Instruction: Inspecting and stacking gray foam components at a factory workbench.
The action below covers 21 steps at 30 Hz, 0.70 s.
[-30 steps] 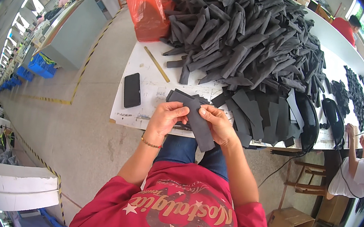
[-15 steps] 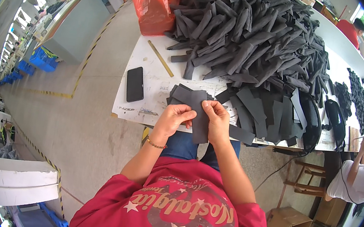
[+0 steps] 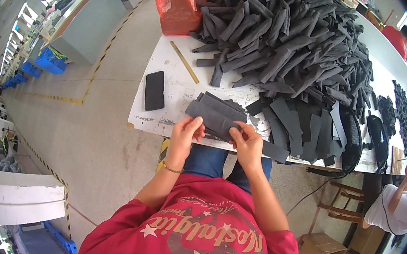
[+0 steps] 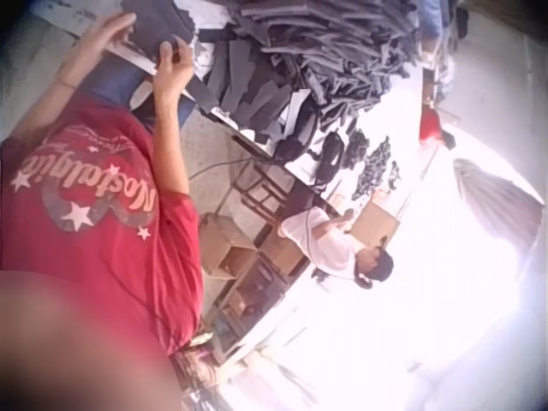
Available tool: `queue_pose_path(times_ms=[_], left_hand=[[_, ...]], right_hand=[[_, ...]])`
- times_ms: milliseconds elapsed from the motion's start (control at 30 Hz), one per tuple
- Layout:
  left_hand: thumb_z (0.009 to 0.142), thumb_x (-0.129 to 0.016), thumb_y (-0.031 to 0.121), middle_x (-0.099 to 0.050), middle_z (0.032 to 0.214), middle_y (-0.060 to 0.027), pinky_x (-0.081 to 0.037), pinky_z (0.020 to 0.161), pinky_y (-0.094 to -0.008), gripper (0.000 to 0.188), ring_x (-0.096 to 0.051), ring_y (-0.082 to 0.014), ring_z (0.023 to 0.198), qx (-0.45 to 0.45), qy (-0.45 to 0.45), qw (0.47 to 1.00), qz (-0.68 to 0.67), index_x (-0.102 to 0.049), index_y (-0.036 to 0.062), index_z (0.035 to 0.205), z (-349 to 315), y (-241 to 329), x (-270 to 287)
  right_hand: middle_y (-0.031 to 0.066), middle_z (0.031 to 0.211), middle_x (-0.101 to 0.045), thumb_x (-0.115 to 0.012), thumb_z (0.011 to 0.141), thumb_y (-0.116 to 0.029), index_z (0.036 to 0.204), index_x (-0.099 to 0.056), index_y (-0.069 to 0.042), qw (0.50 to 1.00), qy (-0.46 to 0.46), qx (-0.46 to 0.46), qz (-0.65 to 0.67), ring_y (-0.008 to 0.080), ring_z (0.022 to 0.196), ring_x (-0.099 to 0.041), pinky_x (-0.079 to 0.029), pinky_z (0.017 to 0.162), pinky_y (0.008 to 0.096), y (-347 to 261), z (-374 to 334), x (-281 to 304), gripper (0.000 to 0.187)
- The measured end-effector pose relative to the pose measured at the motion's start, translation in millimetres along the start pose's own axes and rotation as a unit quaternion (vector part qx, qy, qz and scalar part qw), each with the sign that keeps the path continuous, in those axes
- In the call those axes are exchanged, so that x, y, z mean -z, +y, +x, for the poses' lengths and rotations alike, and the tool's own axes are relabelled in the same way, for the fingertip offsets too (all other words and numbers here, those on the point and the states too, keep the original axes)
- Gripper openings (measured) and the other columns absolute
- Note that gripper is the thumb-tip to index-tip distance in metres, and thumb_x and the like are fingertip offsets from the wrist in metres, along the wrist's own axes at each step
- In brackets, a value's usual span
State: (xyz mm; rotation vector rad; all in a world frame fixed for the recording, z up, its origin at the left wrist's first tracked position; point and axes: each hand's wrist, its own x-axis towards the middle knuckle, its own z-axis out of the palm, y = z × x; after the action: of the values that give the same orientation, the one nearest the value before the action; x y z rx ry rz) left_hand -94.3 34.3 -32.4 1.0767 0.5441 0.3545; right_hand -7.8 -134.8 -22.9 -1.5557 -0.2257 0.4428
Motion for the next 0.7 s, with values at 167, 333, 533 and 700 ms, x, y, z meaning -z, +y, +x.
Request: queue_pose_path(times_ms=[167,333,533,700], left_hand=[[0.091,-0.064,0.021,-0.063,0.076,-0.0038,-0.043,0.051,-0.0226,0.022,-0.056,-0.0084,0.061,-0.181,0.141,0.961,0.157,-0.063,0.0000,0.098,71,17,-6],[0.091,-0.062,0.018,-0.065,0.078,-0.0046,-0.048,0.056,-0.0257,0.021,-0.059,-0.0105,0.064,-0.128,0.063,0.960,0.242,-0.066,-0.0013,0.100,188,17,9],[0.085,-0.068,0.015,-0.067,0.081,-0.0057,-0.049,0.058,-0.0273,0.027,-0.060,-0.0128,0.065,-0.005,-0.021,0.941,0.337,-0.067,-0.0036,0.105,249,-11,-7],[0.076,-0.077,0.015,-0.067,0.081,-0.0058,-0.047,0.057,-0.0269,0.027,-0.061,-0.0136,0.067,0.033,-0.021,0.955,0.294,-0.068,-0.0030,0.094,243,0,-12]], right_hand=[[0.0041,0.074,-0.059,-0.065,0.087,-0.007,0.110,-0.063,0.004,0.993,0.019,-0.050,-0.107,0.0097,0.055,-0.057,-0.044,0.052,0.0235,-10,35,5,0.026],[0.0129,0.101,-0.058,-0.070,0.083,-0.021,0.108,-0.057,-0.005,0.901,0.107,0.118,-0.403,0.0369,0.081,-0.062,-0.049,0.065,0.0457,-9,5,30,0.032],[0.0074,0.107,-0.058,-0.069,0.077,-0.013,0.113,-0.061,-0.006,0.764,0.000,0.193,-0.616,0.0293,0.104,-0.053,-0.042,0.085,0.0424,38,-25,100,0.038],[0.0053,0.105,-0.062,-0.066,0.074,-0.006,0.101,-0.068,-0.005,0.770,-0.041,0.287,-0.569,0.0252,0.101,-0.054,-0.042,0.086,0.0397,46,-22,125,0.027]])
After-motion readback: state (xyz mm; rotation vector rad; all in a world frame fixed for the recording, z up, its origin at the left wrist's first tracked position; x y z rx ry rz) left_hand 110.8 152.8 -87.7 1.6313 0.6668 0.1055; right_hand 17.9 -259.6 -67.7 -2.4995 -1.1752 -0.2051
